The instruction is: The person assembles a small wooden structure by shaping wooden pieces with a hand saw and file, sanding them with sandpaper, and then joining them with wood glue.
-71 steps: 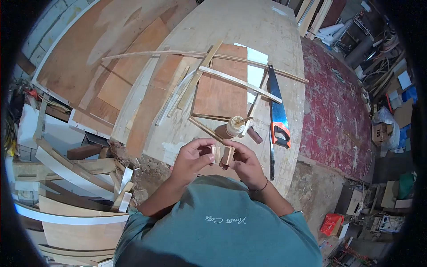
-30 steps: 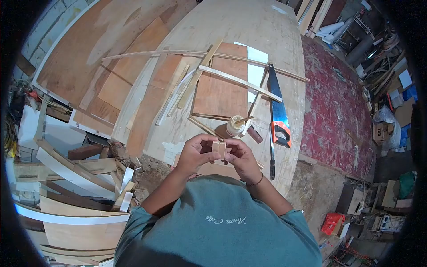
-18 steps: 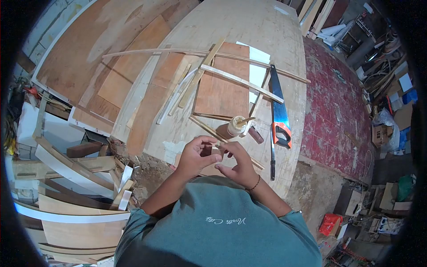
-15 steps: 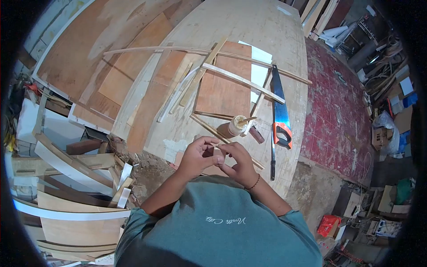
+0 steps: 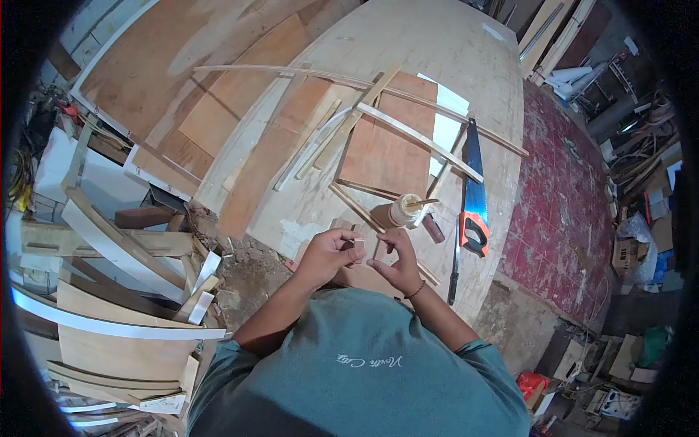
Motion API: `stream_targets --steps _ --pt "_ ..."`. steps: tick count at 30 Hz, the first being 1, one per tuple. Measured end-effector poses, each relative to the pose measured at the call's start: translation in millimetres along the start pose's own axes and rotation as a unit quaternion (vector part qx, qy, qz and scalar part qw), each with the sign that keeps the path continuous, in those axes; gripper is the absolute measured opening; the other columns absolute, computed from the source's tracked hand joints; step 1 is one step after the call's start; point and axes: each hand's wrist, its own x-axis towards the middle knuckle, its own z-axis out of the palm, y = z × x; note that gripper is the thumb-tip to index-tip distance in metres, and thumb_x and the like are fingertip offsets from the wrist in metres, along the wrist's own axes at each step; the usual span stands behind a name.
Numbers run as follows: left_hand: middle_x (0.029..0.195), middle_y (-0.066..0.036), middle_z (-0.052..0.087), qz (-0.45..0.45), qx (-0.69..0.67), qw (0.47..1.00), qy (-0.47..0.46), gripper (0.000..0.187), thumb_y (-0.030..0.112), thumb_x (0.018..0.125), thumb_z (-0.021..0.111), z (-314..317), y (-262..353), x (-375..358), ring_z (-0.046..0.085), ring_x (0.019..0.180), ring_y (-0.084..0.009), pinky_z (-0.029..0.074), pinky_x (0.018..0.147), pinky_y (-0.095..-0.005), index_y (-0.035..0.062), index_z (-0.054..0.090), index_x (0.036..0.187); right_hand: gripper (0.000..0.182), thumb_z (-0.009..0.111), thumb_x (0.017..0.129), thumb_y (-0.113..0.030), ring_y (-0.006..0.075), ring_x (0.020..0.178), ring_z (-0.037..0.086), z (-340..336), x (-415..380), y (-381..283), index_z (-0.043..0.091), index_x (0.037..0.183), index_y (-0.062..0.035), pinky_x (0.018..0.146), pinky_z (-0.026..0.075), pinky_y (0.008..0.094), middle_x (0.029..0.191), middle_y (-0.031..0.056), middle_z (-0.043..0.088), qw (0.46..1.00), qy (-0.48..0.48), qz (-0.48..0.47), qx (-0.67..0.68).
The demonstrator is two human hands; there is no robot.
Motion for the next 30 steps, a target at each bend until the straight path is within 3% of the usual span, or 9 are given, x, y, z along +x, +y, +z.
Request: stream_targets --steps 3,8,12,17,20,21,24,27,30 --pt "0.083 -0.008 0.062 0.001 -0.029 1.0 -0.013 0.032 0.01 0.084 0.069 -4.2 -1.0 -0.9 0.061 0.072 -0.0121 0.052 0.063 -0.0249 -0.0045 0.055 0.109 0.053 0.077 0.065 -0.011 0.0279 0.095 0.055 3.5 -26.3 67.7 0.056 0.114 -0.0083 0.08 0.047 0.0365 0.104 0.0116 0.055 0.984 -0.07 0.102 -0.126" --pt "0.087 -0.008 0.061 -0.041 -0.113 0.992 -0.039 0.036 0.016 0.085 0.069 -11.7 -8.3 2.9 0.063 0.075 -0.0153 0.054 0.064 -0.027 -0.0025 0.053 0.111 0.051 0.073 0.068 -0.012 0.0322 0.1 0.054 11.2 -58.1 141.7 0.056 0.116 -0.0071 0.09 0.045 0.0409 0.112 0.0135 0.056 0.955 -0.079 0.058 -0.281" --pt "0.088 -0.007 0.061 -0.068 -0.153 0.984 -0.057 0.039 0.024 0.085 0.068 -7.3 -3.9 1.8 0.065 0.075 -0.0178 0.054 0.063 -0.0273 0.0011 0.052 0.112 0.047 0.07 0.072 -0.014 0.0341 0.104 0.052 12.2 -55.8 110.0 0.057 0.116 -0.0064 0.092 0.044 0.041 0.111 0.0144 0.057 0.948 0.021 0.091 -0.305" --pt "0.085 -0.005 0.061 -0.075 -0.178 0.977 -0.093 0.036 0.029 0.086 0.067 -6.3 -9.6 6.9 0.064 0.073 -0.0157 0.052 0.061 -0.0257 0.0058 0.053 0.109 0.044 0.071 0.074 -0.015 0.0317 0.103 0.054 -10.2 -28.3 57.5 0.058 0.115 -0.0048 0.086 0.045 0.0381 0.109 0.014 0.059 0.97 0.049 0.058 -0.229" --pt "0.083 -0.004 0.06 -0.084 -0.2 0.969 -0.118 0.035 0.031 0.087 0.065 1.7 -7.8 9.8 0.063 0.072 -0.0147 0.052 0.061 -0.0254 0.0068 0.054 0.109 0.04 0.072 0.075 -0.014 0.0228 0.091 0.058 -27.9 -11.0 15.7 0.061 0.112 -0.0057 0.079 0.046 0.0317 0.1 0.0096 0.061 0.989 0.08 0.122 -0.007" --pt "0.082 -0.003 0.06 -0.084 -0.208 0.966 -0.126 0.035 0.032 0.088 0.064 5.3 -5.7 10.2 0.063 0.072 -0.0144 0.052 0.061 -0.0254 0.0066 0.054 0.11 0.04 0.072 0.075 -0.014 0.0228 0.091 0.058 -34.0 -6.4 2.3 0.061 0.112 -0.0057 0.079 0.046 0.0317 0.1 0.0096 0.061 0.989 0.086 0.124 -0.009" --pt "0.083 -0.005 0.061 -0.086 -0.203 0.966 -0.132 0.035 0.029 0.089 0.063 14.4 -0.9 12.2 0.063 0.072 -0.0144 0.053 0.062 -0.0256 0.0044 0.055 0.112 0.053 0.077 0.07 -0.018 0.0241 0.102 0.054 -49.1 2.4 -37.7 0.059 0.119 -0.007 0.086 0.044 0.0347 0.111 0.01 0.06 0.998 -0.002 0.059 0.015" --pt "0.089 -0.007 0.062 -0.095 -0.208 0.961 -0.156 0.035 0.023 0.089 0.062 23.2 7.8 13.4 0.063 0.073 -0.0155 0.054 0.066 -0.0272 0.0013 0.056 0.115 0.059 0.08 0.068 -0.022 0.0268 0.108 0.051 -52.5 10.3 -70.3 0.058 0.12 -0.0075 0.092 0.04 0.0372 0.116 0.0103 0.057 0.999 -0.002 -0.047 -0.014" --pt "0.094 -0.009 0.063 -0.104 -0.215 0.958 -0.16 0.035 0.018 0.088 0.061 31.7 16.1 14.0 0.064 0.078 -0.0165 0.055 0.071 -0.0291 -0.0007 0.056 0.117 0.06 0.081 0.066 -0.025 0.0292 0.108 0.051 -54.3 13.0 -85.7 0.058 0.119 -0.0084 0.093 0.038 0.0389 0.115 0.0113 0.056 0.997 0.005 -0.052 -0.05"
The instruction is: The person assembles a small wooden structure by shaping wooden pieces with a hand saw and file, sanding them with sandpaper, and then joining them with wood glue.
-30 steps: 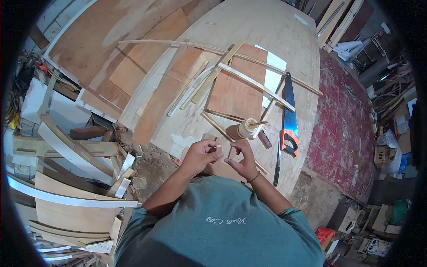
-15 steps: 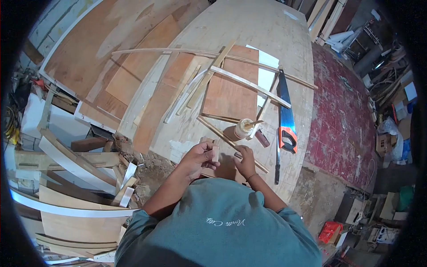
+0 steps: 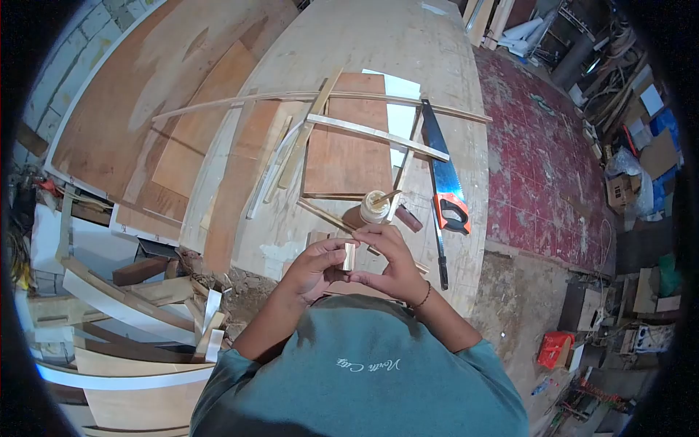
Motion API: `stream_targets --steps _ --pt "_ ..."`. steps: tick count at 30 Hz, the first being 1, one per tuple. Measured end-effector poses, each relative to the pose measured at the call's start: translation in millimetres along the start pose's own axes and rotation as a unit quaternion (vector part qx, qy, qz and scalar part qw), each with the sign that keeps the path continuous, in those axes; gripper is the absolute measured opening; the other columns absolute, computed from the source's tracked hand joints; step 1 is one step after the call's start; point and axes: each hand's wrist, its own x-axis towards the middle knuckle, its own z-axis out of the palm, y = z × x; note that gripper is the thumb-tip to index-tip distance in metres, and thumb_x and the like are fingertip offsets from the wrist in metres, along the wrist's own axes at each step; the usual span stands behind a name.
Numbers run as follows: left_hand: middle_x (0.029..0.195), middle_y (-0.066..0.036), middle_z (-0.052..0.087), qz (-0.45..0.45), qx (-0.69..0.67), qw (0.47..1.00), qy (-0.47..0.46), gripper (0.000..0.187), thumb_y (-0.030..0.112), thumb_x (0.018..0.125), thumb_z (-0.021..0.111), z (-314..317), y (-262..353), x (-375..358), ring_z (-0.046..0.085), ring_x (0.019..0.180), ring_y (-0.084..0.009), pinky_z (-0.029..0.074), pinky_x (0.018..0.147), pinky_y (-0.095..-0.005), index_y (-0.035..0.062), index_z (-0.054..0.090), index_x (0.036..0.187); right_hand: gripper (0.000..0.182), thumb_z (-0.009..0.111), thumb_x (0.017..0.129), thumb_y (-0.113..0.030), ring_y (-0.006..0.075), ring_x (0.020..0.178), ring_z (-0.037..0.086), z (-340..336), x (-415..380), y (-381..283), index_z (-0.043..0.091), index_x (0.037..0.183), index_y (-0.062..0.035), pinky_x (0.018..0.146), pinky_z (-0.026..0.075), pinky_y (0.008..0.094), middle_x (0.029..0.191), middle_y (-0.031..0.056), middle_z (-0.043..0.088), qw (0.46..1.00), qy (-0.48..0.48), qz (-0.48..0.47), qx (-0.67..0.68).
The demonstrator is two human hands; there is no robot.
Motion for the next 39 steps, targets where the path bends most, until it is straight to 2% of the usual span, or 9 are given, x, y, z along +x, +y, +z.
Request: stream_targets --steps 14,17,21,22,25,27,30,35,39 --pt "0.099 -0.009 0.062 0.019 0.007 0.999 -0.05 0.03 0.012 0.088 0.06 11.7 2.7 33.8 0.063 0.089 -0.018 0.054 0.08 -0.0317 -0.0009 0.055 0.115 0.048 0.078 0.065 -0.017 0.0312 0.103 0.052 -22.4 10.7 -6.8 0.064 0.11 -0.0094 0.091 0.04 0.0404 0.108 0.0102 0.058 0.983 0.061 -0.055 -0.164" --pt "0.099 -0.009 0.063 0.048 -0.016 0.998 -0.029 0.031 0.012 0.088 0.061 7.5 5.5 43.8 0.063 0.089 -0.019 0.053 0.079 -0.0326 -0.0004 0.055 0.116 0.037 0.077 0.067 -0.015 0.0319 0.1 0.053 -14.0 3.1 26.3 0.065 0.101 -0.0091 0.09 0.041 0.0418 0.101 0.0099 0.059 0.956 0.095 -0.149 -0.233" --pt "0.098 -0.009 0.063 0.065 -0.038 0.997 -0.003 0.032 0.013 0.088 0.061 1.4 13.5 39.1 0.064 0.089 -0.0205 0.053 0.078 -0.0333 -0.0001 0.054 0.117 0.036 0.074 0.068 -0.011 0.0309 0.099 0.054 -6.0 -6.7 92.7 0.058 0.1 -0.004 0.092 0.041 0.0439 0.098 0.0119 0.058 0.955 0.23 0.03 -0.183" --pt "0.098 -0.009 0.063 0.065 -0.038 0.997 -0.002 0.032 0.013 0.088 0.061 -0.3 13.8 37.8 0.064 0.089 -0.0205 0.053 0.078 -0.0333 -0.0001 0.054 0.117 0.052 0.074 0.07 -0.014 0.0292 0.098 0.054 9.6 -10.5 129.1 0.053 0.115 -0.0007 0.094 0.039 0.0431 0.105 0.0127 0.057 0.939 0.305 0.153 -0.036" --pt "0.095 -0.009 0.063 0.078 -0.019 0.997 0.001 0.031 0.013 0.088 0.061 -7.5 19.0 37.9 0.064 0.086 -0.02 0.053 0.076 -0.0325 0.0002 0.054 0.115 0.067 0.076 0.072 -0.019 0.0272 0.093 0.054 21.4 -40.0 239.1 0.045 0.128 0.0006 0.091 0.041 0.041 0.109 0.0123 0.055 0.91 0.28 0.296 -0.07" --pt "0.091 -0.009 0.063 0.082 -0.03 0.996 0.015 0.027 0.015 0.088 0.061 -19.6 13.7 41.8 0.062 0.081 -0.0189 0.052 0.072 -0.0317 0.0011 0.055 0.11 0.071 0.078 0.07 -0.024 0.0253 0.088 0.055 16.0 -27.5 223.4 0.047 0.131 -0.0024 0.084 0.044 0.04 0.106 0.012 0.057 0.909 0.256 0.285 -0.165" --pt "0.09 -0.006 0.063 0.069 -0.016 0.997 0.021 0.026 0.018 0.089 0.062 -32.5 8.6 43.9 0.061 0.081 -0.016 0.049 0.072 -0.0294 0.0025 0.056 0.109 0.04 0.077 0.071 -0.027 0.0227 0.084 0.056 8.1 -6.0 218.5 0.067 0.105 -0.0084 0.078 0.044 0.039 0.089 0.0093 0.062 0.923 0.203 0.314 -0.097" --pt "0.092 -0.004 0.063 0.053 0.001 0.998 0.039 0.029 0.019 0.089 0.062 -41.3 5.4 45.1 0.06 0.084 -0.0142 0.048 0.076 -0.0281 0.0028 0.056 0.112 0.025 0.074 0.074 -0.022 0.0235 0.076 0.058 -0.1 12.8 211.7 0.069 0.094 -0.0073 0.07 0.047 0.0357 0.082 0.0069 0.064 0.923 0.243 0.232 -0.189" --pt "0.093 -0.005 0.063 0.051 -0.017 0.998 0.027 0.03 0.018 0.09 0.061 -36.4 7.3 43.8 0.06 0.084 -0.0152 0.048 0.076 -0.029 0.0018 0.055 0.115 0.018 0.072 0.076 -0.017 0.025 0.068 0.061 -9.8 26.5 195.2 0.068 0.088 -0.0042 0.065 0.049 0.0365 0.077 0.0102 0.066 0.958 0.157 0.237 -0.028"
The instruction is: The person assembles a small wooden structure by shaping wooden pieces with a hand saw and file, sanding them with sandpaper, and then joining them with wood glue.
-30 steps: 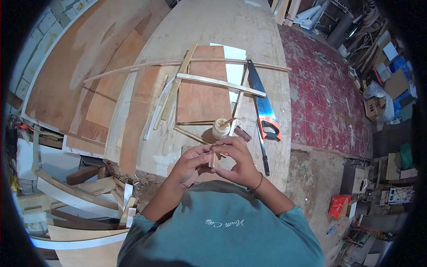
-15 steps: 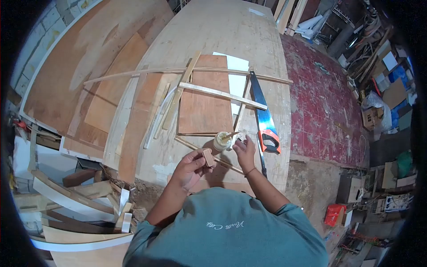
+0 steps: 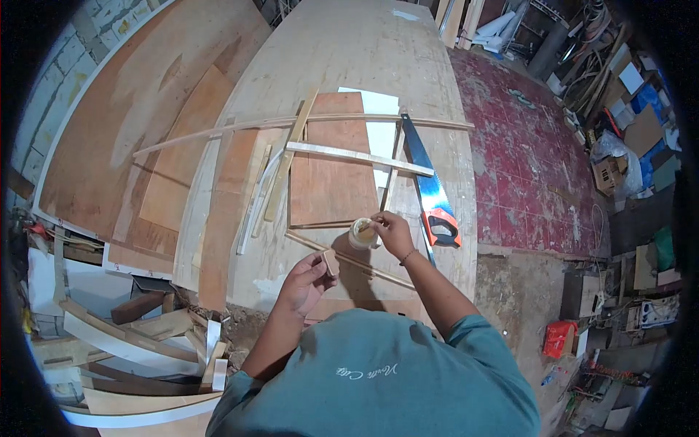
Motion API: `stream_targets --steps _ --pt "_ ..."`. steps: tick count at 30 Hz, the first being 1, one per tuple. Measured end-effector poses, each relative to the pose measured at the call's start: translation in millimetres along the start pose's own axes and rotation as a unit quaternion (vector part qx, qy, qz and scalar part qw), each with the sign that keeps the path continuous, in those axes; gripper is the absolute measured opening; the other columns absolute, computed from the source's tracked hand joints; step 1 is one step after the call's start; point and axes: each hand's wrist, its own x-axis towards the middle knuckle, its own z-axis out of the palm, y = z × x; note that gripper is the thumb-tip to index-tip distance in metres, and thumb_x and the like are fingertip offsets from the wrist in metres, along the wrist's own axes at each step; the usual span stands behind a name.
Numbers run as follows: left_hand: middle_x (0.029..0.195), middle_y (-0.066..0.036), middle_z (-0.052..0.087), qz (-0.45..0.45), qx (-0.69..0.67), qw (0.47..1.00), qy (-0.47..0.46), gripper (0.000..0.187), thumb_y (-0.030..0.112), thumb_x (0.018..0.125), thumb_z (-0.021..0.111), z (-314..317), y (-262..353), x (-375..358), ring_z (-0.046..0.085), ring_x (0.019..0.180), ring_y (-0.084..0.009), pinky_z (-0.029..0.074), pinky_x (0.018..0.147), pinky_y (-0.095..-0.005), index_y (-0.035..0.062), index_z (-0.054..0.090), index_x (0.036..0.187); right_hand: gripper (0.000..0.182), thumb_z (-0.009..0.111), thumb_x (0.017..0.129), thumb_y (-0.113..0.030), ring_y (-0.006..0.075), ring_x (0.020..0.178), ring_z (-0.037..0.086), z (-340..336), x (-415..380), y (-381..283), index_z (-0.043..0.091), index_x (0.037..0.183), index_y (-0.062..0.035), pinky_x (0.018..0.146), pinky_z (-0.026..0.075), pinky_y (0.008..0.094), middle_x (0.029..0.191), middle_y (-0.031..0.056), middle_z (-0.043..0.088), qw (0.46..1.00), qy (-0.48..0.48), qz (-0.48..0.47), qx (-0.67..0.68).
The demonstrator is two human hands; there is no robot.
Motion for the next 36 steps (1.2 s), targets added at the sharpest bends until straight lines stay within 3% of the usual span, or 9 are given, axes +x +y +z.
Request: stream_targets --steps 2,6,12,19,22,25,29,32,36 --pt "0.095 -0.007 0.063 0.008 -0.028 0.999 -0.031 0.034 0.016 0.09 0.059 4.9 2.9 -0.7 0.06 0.084 -0.0168 0.049 0.076 -0.0299 -0.0002 0.053 0.119 0.017 0.072 0.076 -0.017 0.0266 0.068 0.061 -1.8 1.0 -9.4 0.068 0.085 -0.0028 0.065 0.049 0.0359 0.076 0.0113 0.066 0.986 -0.01 -0.101 -0.132" --pt "0.098 -0.009 0.062 0.025 -0.049 0.998 -0.043 0.038 0.017 0.088 0.062 3.1 2.1 -4.2 0.06 0.083 -0.0195 0.049 0.072 -0.0339 0.0018 0.054 0.121 0.012 0.07 0.076 -0.017 0.0276 0.068 0.06 -0.8 -5.9 -36.0 0.067 0.08 -0.0058 0.067 0.047 0.0394 0.075 0.0102 0.066 0.978 0.079 -0.121 -0.149" --pt "0.101 -0.01 0.061 0.012 -0.126 0.989 -0.075 0.039 0.015 0.089 0.061 0.3 -0.8 -10.6 0.061 0.085 -0.02 0.051 0.075 -0.0341 -0.0013 0.051 0.123 0.014 0.068 0.075 -0.019 0.0293 0.077 0.059 6.1 -6.1 -19.4 0.067 0.083 -0.0068 0.071 0.044 0.0411 0.077 0.0084 0.065 0.96 -0.014 -0.124 -0.249" --pt "0.099 -0.009 0.062 0.044 -0.087 0.993 -0.064 0.036 0.015 0.088 0.061 -5.3 -0.2 -14.4 0.062 0.083 -0.0186 0.052 0.073 -0.0316 0.0008 0.053 0.12 0.011 0.068 0.074 -0.015 0.0295 0.082 0.057 0.6 -9.6 -49.1 0.067 0.082 -0.0081 0.073 0.045 0.0411 0.082 0.0075 0.064 0.954 0.048 -0.158 -0.252" --pt "0.096 -0.009 0.063 0.054 -0.077 0.995 -0.042 0.03 0.014 0.089 0.06 -11.5 5.5 -18.0 0.063 0.082 -0.0179 0.053 0.072 -0.0308 0.0021 0.055 0.116 0.011 0.069 0.072 -0.013 0.0292 0.083 0.057 3.2 -15.2 -25.5 0.066 0.081 -0.0082 0.072 0.045 0.0405 0.082 0.0072 0.065 0.945 0.015 -0.172 -0.276" --pt "0.09 -0.008 0.062 0.104 -0.043 0.991 0.073 0.028 0.016 0.089 0.059 -14.0 21.3 -23.5 0.061 0.078 -0.0189 0.052 0.068 -0.0314 0.0026 0.055 0.114 0.011 0.069 0.071 -0.012 0.0286 0.082 0.057 -2.4 -19.2 -24.2 0.066 0.081 -0.0085 0.073 0.045 0.0407 0.084 0.007 0.066 0.958 -0.008 -0.141 -0.248" --pt "0.09 -0.007 0.063 0.187 -0.036 0.978 0.083 0.024 0.012 0.09 0.057 -30.2 37.8 -32.7 0.062 0.079 -0.0163 0.054 0.07 -0.0291 0.0029 0.055 0.112 0.01 0.068 0.073 -0.011 0.0296 0.08 0.057 -1.9 -25.0 -23.5 0.066 0.082 -0.0075 0.074 0.045 0.0413 0.084 0.0085 0.066 0.96 0.047 -0.158 -0.227" --pt "0.089 -0.007 0.062 0.192 -0.043 0.976 0.093 0.023 0.012 0.09 0.057 -31.1 43.0 -38.5 0.062 0.078 -0.0162 0.054 0.071 -0.029 0.0022 0.055 0.111 0.01 0.068 0.073 -0.012 0.0301 0.081 0.057 6.4 -23.5 3.1 0.066 0.082 -0.0076 0.073 0.045 0.0414 0.086 0.0084 0.065 0.95 0.016 -0.146 -0.275" --pt "0.093 -0.008 0.063 0.188 -0.022 0.976 0.105 0.027 0.012 0.09 0.058 -30.7 39.0 -43.2 0.063 0.081 -0.0179 0.054 0.072 -0.03 0.0015 0.054 0.114 0.009 0.068 0.074 -0.014 0.0309 0.084 0.056 7.4 -22.7 -18.3 0.067 0.082 -0.008 0.074 0.044 0.0418 0.087 0.0085 0.064 0.962 0.034 -0.138 -0.231"
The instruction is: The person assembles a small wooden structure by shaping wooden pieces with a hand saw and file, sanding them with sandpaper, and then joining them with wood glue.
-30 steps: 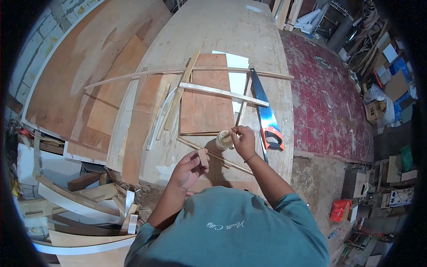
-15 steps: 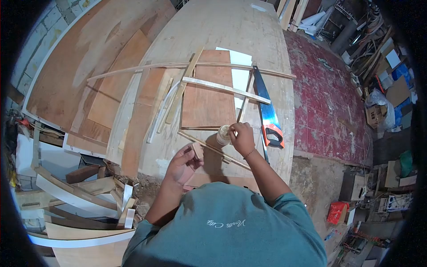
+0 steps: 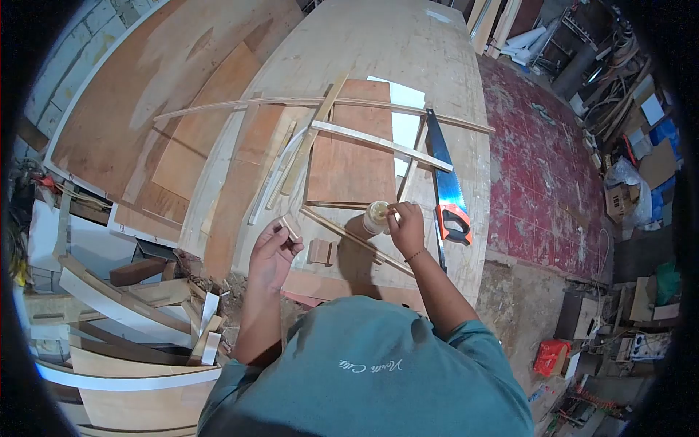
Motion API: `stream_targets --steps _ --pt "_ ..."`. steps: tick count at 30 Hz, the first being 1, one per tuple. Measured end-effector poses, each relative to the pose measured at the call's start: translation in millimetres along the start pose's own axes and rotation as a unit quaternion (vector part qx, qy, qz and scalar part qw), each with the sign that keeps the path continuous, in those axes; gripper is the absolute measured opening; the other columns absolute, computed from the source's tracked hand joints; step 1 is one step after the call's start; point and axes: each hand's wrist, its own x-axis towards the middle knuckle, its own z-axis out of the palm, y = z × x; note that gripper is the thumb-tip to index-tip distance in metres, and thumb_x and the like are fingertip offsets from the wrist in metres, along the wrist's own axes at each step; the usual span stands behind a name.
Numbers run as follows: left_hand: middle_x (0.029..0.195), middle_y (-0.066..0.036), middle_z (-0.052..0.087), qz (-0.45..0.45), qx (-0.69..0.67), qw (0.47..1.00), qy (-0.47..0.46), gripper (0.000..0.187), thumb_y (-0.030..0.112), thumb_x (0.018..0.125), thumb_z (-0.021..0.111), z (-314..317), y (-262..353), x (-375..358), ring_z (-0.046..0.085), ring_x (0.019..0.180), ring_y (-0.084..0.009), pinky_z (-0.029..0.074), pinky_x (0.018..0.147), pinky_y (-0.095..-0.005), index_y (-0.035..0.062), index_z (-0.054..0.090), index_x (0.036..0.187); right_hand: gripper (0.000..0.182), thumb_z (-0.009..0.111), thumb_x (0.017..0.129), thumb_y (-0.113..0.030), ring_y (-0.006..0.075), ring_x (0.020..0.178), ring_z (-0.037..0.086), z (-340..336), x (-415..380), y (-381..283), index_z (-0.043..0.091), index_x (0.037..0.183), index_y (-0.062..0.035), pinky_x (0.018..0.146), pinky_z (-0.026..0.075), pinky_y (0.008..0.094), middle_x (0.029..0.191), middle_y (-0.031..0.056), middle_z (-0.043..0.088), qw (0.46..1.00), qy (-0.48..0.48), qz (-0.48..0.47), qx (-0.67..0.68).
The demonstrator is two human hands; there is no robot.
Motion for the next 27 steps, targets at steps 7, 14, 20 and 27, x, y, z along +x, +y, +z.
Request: stream_targets --steps 7,14,20,27 --pt "0.097 -0.01 0.063 -0.037 0.007 0.999 -0.023 0.03 0.007 0.086 0.061 11.4 -9.5 -9.9 0.064 0.082 -0.0195 0.054 0.077 -0.0315 0.0024 0.053 0.114 0.023 0.069 0.075 -0.015 0.0286 0.084 0.055 -14.5 2.3 -36.5 0.063 0.094 -0.0035 0.076 0.044 0.0396 0.084 0.0123 0.059 0.991 0.131 -0.014 0.02" --pt "0.088 -0.007 0.061 -0.038 0.166 0.984 -0.049 0.023 0.003 0.083 0.066 0.7 -37.9 1.1 0.061 0.077 -0.0142 0.053 0.068 -0.0279 0.0018 0.054 0.103 0.03 0.07 0.081 -0.014 0.012 0.076 0.056 -29.3 -20.0 -117.0 0.063 0.108 -0.0037 0.069 0.045 0.0255 0.092 0.0032 0.063 0.893 -0.221 -0.051 0.389" --pt "0.09 -0.01 0.064 -0.04 0.297 0.953 -0.037 0.02 0.009 0.083 0.068 -10.3 -50.9 11.5 0.062 0.079 -0.015 0.05 0.069 -0.0266 0.0003 0.058 0.099 0.023 0.068 0.081 -0.014 0.01 0.073 0.056 25.9 -31.8 -104.7 0.063 0.1 -0.0021 0.063 0.046 0.0272 0.08 0.0006 0.059 0.765 -0.255 0.152 0.571" --pt "0.108 -0.023 0.063 -0.06 0.681 0.714 0.15 0.041 0.031 0.076 0.065 -182.5 -162.5 71.8 0.061 0.102 -0.0329 0.047 0.089 -0.0388 0.0061 0.065 0.109 0.005 0.059 0.084 -0.013 0.0102 0.071 0.052 123.2 -68.5 7.9 0.06 0.086 -0.0096 0.064 0.043 0.0264 0.084 0.0015 0.058 0.743 -0.41 0.355 0.394"
